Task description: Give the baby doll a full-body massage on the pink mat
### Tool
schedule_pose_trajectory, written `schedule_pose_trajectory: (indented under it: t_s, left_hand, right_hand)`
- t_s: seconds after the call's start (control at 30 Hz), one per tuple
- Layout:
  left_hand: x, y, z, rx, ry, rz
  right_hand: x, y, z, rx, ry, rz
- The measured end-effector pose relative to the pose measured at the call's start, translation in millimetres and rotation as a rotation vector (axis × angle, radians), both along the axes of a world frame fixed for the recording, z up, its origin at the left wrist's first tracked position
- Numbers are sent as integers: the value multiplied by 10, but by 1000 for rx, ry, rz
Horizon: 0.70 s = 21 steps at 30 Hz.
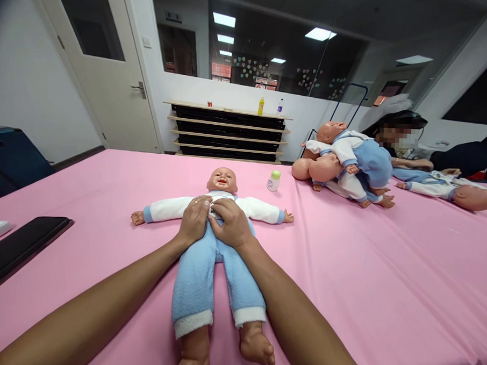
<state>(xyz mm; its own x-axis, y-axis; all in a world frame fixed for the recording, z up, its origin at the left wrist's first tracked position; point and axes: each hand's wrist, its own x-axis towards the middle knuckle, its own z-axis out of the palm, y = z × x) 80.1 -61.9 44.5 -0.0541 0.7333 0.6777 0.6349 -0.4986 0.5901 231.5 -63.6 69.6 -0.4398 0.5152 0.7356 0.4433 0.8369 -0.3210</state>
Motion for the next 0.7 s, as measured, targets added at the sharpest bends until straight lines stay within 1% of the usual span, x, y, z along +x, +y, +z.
schedule_pose_trajectory:
  t_s: [0.1,0.17,0.23,0.33,0.47,0.57,0.7]
  left_hand:
    - [-3,-38,7,42,-9,82]
    - [3,-64,16,71,4,81]
    - [10,-84,24,97,23,54]
    - [19,-107,38,125,61,-6]
    - [21,-143,71,134,124,-135]
    - [18,-171,100,128,169,-225]
    - [13,-176,123,137,199,-311]
  right_hand:
    - [-11,5,23,-45,-88,118]
    - [-24,14,39,-73,-114,130]
    - [-35,24,49,-92,-112,108]
    - [-41,45,34,-115,-103,35]
    - [-27,84,-20,-142,-112,-101]
    - [-16,98,-40,-174,-128,-216]
    - [-5,90,-43,-246,-143,-377]
